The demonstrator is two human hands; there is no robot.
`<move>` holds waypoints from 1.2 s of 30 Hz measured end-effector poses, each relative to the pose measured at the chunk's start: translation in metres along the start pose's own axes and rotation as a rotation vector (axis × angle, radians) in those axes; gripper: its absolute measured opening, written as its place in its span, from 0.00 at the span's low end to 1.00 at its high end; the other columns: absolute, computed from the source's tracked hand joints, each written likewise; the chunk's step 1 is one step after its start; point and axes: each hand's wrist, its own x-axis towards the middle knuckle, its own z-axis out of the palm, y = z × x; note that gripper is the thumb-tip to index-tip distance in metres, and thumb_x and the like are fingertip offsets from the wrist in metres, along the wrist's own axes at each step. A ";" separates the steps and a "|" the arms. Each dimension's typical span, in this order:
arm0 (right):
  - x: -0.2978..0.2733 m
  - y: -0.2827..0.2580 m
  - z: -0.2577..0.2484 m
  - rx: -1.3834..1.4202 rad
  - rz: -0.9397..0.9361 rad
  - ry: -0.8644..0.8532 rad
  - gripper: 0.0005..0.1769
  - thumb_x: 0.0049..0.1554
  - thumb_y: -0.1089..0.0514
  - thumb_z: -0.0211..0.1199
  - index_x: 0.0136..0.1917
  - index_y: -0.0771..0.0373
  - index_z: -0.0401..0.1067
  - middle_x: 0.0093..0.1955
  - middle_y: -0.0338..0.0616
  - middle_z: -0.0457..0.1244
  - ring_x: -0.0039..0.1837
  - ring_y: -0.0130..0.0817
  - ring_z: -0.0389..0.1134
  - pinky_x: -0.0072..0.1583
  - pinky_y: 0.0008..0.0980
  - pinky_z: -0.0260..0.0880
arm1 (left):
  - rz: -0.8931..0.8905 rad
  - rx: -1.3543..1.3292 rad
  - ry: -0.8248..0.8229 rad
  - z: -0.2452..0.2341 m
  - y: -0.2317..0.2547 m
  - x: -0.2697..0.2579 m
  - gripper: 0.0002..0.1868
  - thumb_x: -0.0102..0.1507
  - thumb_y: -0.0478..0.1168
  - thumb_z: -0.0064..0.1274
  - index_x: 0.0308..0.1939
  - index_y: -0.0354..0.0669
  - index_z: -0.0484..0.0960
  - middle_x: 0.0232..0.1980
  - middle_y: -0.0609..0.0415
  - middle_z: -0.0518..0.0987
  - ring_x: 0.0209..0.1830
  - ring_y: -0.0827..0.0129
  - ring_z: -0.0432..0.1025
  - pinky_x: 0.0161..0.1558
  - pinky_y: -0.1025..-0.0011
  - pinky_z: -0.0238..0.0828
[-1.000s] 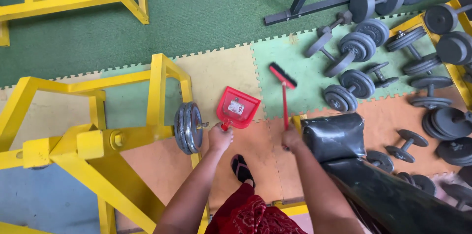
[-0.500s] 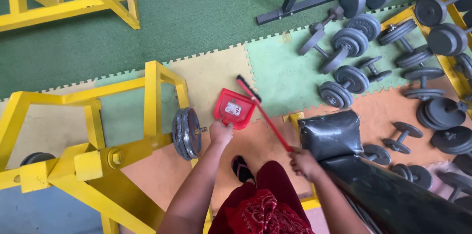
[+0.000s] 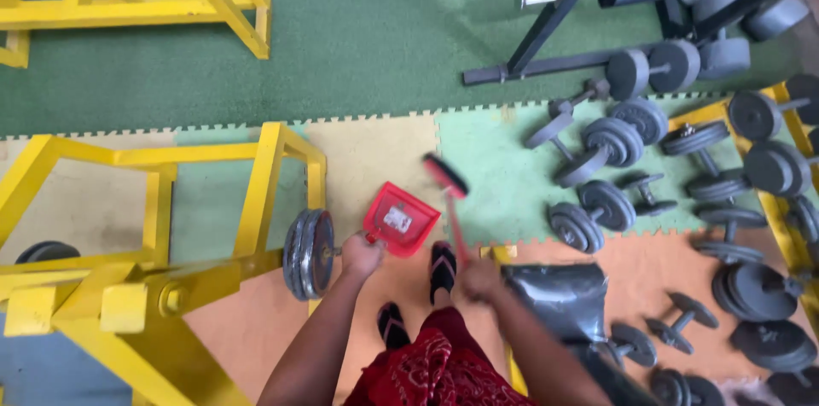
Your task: Sweeping the gym floor using a small broom and a dustpan.
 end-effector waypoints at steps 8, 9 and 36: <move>-0.052 -0.047 -0.182 1.424 0.603 -0.425 0.30 0.60 0.58 0.50 0.75 0.49 0.63 0.30 0.39 0.54 0.26 0.29 0.53 0.28 0.28 0.50 | -0.015 -0.043 -0.010 -0.016 0.010 0.025 0.15 0.62 0.33 0.54 0.50 0.26 0.80 0.27 0.47 0.80 0.20 0.69 0.76 0.23 0.69 0.76; -0.052 -0.024 -0.196 1.607 0.602 -0.402 0.31 0.59 0.60 0.51 0.76 0.50 0.63 0.30 0.35 0.52 0.26 0.24 0.49 0.27 0.24 0.45 | -0.031 -0.132 -0.002 -0.019 0.003 0.036 0.16 0.62 0.33 0.53 0.52 0.24 0.78 0.29 0.46 0.80 0.22 0.69 0.77 0.24 0.69 0.78; -0.021 0.042 -0.216 1.519 0.569 -0.272 0.36 0.58 0.65 0.56 0.79 0.57 0.59 0.28 0.37 0.54 0.26 0.26 0.50 0.27 0.29 0.50 | 0.095 0.512 0.277 0.023 0.061 0.084 0.19 0.57 0.47 0.59 0.47 0.39 0.84 0.43 0.36 0.83 0.48 0.44 0.78 0.53 0.53 0.75</move>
